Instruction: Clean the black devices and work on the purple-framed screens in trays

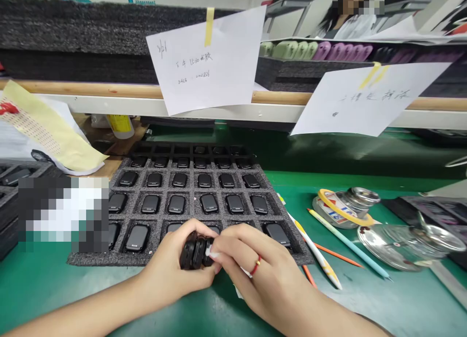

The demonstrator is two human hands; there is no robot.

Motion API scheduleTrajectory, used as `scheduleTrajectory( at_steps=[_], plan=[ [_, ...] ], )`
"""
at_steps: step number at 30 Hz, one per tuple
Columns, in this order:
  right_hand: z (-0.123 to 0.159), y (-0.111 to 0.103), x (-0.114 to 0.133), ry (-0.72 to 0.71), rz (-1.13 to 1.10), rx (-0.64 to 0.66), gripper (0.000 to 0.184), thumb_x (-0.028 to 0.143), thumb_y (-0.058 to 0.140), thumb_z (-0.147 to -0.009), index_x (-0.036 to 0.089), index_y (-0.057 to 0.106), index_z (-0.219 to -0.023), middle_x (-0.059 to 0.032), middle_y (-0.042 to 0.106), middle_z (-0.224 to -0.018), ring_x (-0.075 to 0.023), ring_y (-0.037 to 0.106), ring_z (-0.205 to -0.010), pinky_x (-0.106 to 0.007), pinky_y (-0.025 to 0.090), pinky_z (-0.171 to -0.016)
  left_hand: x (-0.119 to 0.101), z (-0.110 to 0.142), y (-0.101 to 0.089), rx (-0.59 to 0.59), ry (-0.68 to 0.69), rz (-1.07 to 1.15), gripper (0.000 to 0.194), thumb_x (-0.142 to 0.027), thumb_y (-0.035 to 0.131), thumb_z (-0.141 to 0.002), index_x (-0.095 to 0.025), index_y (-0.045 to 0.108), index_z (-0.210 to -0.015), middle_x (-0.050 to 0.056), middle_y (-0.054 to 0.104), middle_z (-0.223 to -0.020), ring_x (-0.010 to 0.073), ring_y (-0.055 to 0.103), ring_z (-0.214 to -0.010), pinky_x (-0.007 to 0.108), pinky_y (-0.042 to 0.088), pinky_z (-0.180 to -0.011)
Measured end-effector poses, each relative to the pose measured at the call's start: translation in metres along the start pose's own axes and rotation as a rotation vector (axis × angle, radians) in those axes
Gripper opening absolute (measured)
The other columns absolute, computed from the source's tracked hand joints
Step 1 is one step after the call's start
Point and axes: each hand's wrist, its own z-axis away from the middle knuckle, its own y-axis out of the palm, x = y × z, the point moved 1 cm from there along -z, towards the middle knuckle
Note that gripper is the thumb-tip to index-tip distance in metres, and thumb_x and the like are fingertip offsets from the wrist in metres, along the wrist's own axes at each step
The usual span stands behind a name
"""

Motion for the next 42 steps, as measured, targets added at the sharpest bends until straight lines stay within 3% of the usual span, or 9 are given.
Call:
scheduleTrajectory(
  at_steps=[8,11,16,21,26,29,31,37,42],
  plan=[
    [-0.01,-0.002,-0.004,0.068,-0.127,-0.053,0.016,0.012,0.053,-0.097,0.019,0.066,-0.09,-0.0046,0.069,-0.085,-0.0147,0.065,-0.076,-0.027,0.056,-0.07,-0.007,0.001,0.0,-0.072,0.085,-0.032,0.021,-0.016,0.069,-0.072,-0.022,0.059,-0.09,-0.002,0.067,-0.085,0.0171,0.063,-0.081,0.027,0.049,-0.076],
    [-0.022,-0.017,-0.009,0.243,-0.345,-0.152,0.005,0.018,0.067,-0.091,0.02,0.069,-0.094,-0.0029,0.072,-0.082,-0.0139,0.069,-0.073,-0.025,0.058,-0.067,-0.012,0.006,-0.001,-0.05,0.069,0.08,0.023,-0.017,0.07,-0.075,-0.021,0.058,-0.094,-0.001,0.068,-0.082,0.0164,0.065,-0.077,0.028,0.052,-0.075],
    [-0.036,-0.044,-0.014,0.484,-0.501,-0.231,0.018,0.033,0.075,-0.085,0.019,0.071,-0.096,-0.0046,0.075,-0.083,-0.0168,0.072,-0.071,-0.027,0.062,-0.066,-0.021,0.015,-0.004,-0.066,0.146,0.223,0.028,-0.015,0.071,-0.078,-0.021,0.059,-0.103,0.005,0.071,-0.101,0.0163,0.069,-0.082,0.029,0.055,-0.08],
    [-0.046,-0.05,0.0,0.254,-0.274,-0.175,0.002,0.02,0.069,-0.089,0.021,0.07,-0.089,-0.0028,0.073,-0.084,-0.0162,0.069,-0.076,-0.028,0.058,-0.07,-0.027,0.023,-0.005,-0.04,0.166,0.268,0.029,-0.013,0.071,-0.078,-0.022,0.057,-0.102,0.002,0.071,-0.091,0.0149,0.068,-0.079,0.027,0.055,-0.077],
    [-0.037,-0.037,0.024,-0.073,-0.149,-0.098,0.01,0.011,0.063,-0.094,0.019,0.069,-0.093,-0.0028,0.069,-0.086,-0.0133,0.064,-0.076,-0.024,0.055,-0.07,-0.024,0.026,-0.007,-0.09,0.199,0.161,0.036,-0.011,0.072,-0.07,-0.024,0.058,-0.101,-0.001,0.07,-0.091,0.0166,0.067,-0.084,0.026,0.052,-0.079],
    [-0.029,-0.026,0.029,-0.152,0.011,-0.034,0.015,0.01,0.057,-0.097,0.019,0.068,-0.098,-0.0031,0.07,-0.084,-0.015,0.061,-0.073,-0.027,0.053,-0.068,-0.024,0.023,-0.009,-0.098,0.208,0.056,0.042,-0.009,0.071,-0.065,-0.023,0.061,-0.103,0.001,0.071,-0.104,0.0218,0.065,-0.1,0.029,0.05,-0.089],
    [-0.028,-0.023,0.025,-0.147,0.026,-0.067,0.014,0.012,0.056,-0.098,0.019,0.068,-0.097,-0.0038,0.069,-0.084,-0.0153,0.061,-0.073,-0.027,0.054,-0.066,-0.026,0.021,-0.009,-0.117,0.19,0.008,0.034,-0.013,0.071,-0.069,-0.023,0.061,-0.1,0.0,0.07,-0.097,0.0207,0.066,-0.094,0.029,0.05,-0.085],
    [-0.036,-0.029,0.003,0.138,-0.391,-0.135,0.038,0.013,0.057,-0.096,0.027,0.062,-0.13,-0.0022,0.063,-0.092,-0.014,0.066,-0.08,-0.026,0.06,-0.072,-0.026,0.022,-0.006,-0.014,0.137,0.207,0.028,-0.019,0.071,-0.078,-0.022,0.055,-0.101,0.0,0.07,-0.08,0.0154,0.065,-0.071,0.027,0.053,-0.071],
    [-0.033,-0.033,0.001,0.365,-0.675,-0.144,0.006,0.02,0.063,-0.093,0.022,0.067,-0.097,-0.0022,0.064,-0.09,-0.0164,0.073,-0.084,-0.026,0.062,-0.074,-0.021,0.023,-0.005,-0.052,0.144,0.204,0.03,-0.018,0.071,-0.077,-0.022,0.058,-0.103,0.001,0.071,-0.082,0.016,0.067,-0.074,0.027,0.054,-0.073]
  ],
)
